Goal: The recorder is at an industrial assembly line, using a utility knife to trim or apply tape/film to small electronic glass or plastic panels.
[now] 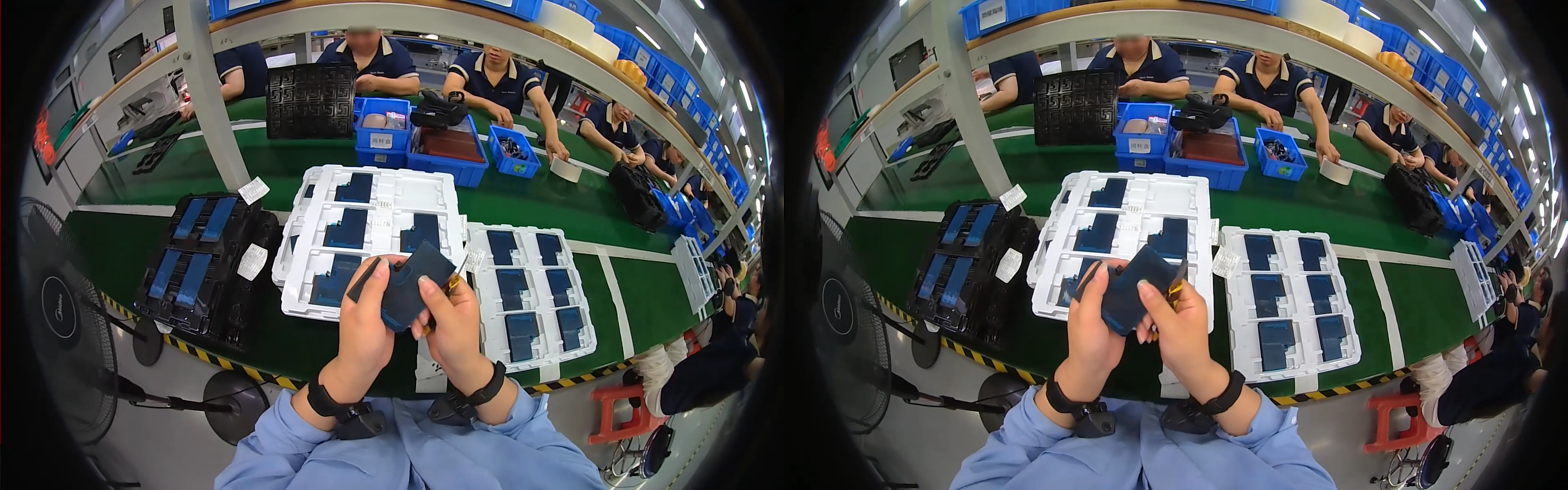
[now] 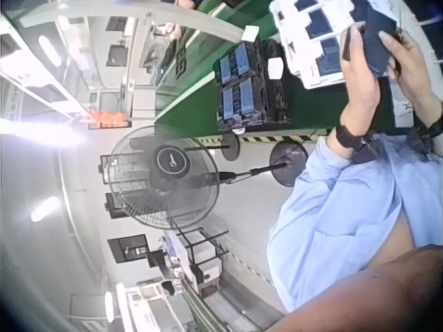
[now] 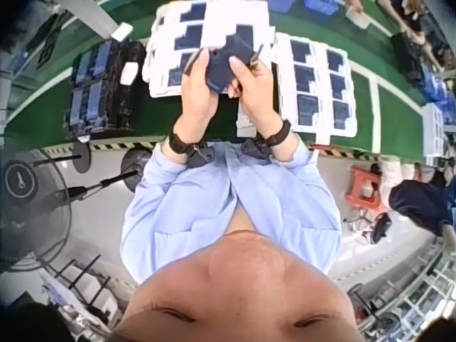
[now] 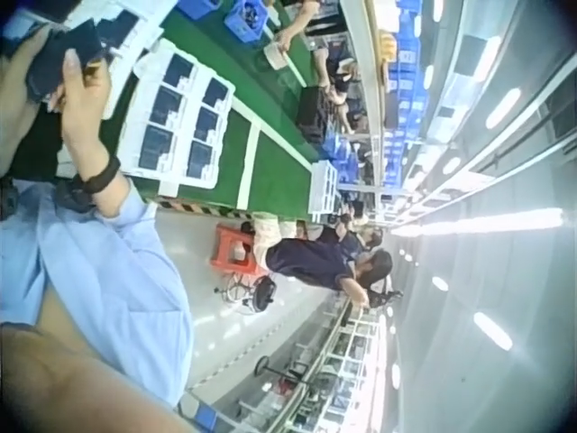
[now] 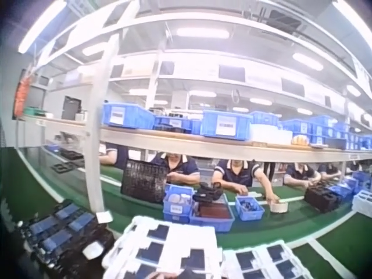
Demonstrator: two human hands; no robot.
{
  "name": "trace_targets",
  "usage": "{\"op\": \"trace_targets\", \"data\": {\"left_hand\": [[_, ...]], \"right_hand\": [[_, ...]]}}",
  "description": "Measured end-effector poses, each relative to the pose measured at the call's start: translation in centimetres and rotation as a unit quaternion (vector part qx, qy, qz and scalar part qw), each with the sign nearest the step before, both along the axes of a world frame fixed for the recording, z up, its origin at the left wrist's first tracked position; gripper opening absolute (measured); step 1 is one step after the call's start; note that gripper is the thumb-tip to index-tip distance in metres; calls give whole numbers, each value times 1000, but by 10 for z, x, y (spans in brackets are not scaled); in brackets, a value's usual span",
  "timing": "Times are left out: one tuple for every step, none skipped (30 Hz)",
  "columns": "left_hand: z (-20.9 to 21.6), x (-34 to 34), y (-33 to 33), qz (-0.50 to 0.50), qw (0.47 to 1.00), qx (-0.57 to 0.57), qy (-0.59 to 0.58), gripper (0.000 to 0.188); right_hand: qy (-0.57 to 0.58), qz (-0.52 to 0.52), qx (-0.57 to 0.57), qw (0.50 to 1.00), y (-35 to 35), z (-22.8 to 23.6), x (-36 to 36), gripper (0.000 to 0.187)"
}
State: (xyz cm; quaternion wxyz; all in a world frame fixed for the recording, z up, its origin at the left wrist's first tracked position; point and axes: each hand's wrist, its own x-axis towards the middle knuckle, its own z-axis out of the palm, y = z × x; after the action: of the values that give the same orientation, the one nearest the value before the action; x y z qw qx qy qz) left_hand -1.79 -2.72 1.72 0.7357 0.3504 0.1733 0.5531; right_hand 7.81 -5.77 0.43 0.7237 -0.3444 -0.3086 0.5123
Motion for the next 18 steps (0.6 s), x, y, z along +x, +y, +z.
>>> {"op": "trace_targets", "data": {"left_hand": [[-4, -4, 3, -10, 1000, 8, 16, 25], [-5, -7, 4, -20, 999, 15, 33, 24], [-2, -7, 1, 8, 998, 27, 51, 22], [-4, -8, 1, 7, 998, 27, 52, 22], [-7, -11, 2, 42, 992, 61, 98, 21], [-10, -14, 3, 77, 982, 95, 143, 19], [-5, -19, 1, 58, 980, 109, 159, 17], [-4, -20, 0, 59, 980, 106, 160, 17], [-4, -22, -1, 55, 980, 114, 155, 17], [-4, -24, -3, 51, 980, 121, 151, 17], [-1, -26, -4, 30, 981, 105, 157, 16], [1, -29, -5, 29, 981, 102, 160, 16], [4, -34, -4, -15, 979, 94, 177, 16], [3, -38, -2, -60, 975, 84, 194, 16], [0, -41, 1, -105, 975, 64, 186, 16], [0, -42, 2, -111, 974, 58, 190, 16], [0, -45, 2, -149, 971, 42, 180, 16], [-1, -48, 2, -188, 967, 25, 169, 16]], "right_hand": [[-8, 5, 4, 1000, -1, -4, 0, 15], [-15, 10, 7, 1000, -3, -7, 0, 15], [-14, 9, 7, 1000, -5, -7, -1, 15], [-63, 4, -4, 998, -8, -6, -1, 15], [-113, 0, -15, 994, -10, -5, -2, 16], [-111, -1, -16, 994, -13, -7, -1, 16], [-160, 6, -14, 987, -15, -9, 3, 16], [-209, 13, -12, 978, -18, -11, 8, 17], [-204, 33, -18, 978, -23, -8, 12, 18], [-201, 35, -22, 979, -25, -14, 17, 18], [-243, -25, 41, 969, -26, -22, 23, 18], [-283, -84, 102, 950, -29, -27, 30, 19], [-231, -65, 130, 962, -31, -26, 42, 21], [-179, -47, 155, 970, -31, -24, 54, 23], [-201, -74, 132, 968, -32, -16, 60, 25], [-222, -105, 106, 964, -34, -3, 62, 28], [-289, -114, 90, 946, -36, 5, 63, 25], [-325, -91, 91, 937, -41, 9, 66, 20]]}}
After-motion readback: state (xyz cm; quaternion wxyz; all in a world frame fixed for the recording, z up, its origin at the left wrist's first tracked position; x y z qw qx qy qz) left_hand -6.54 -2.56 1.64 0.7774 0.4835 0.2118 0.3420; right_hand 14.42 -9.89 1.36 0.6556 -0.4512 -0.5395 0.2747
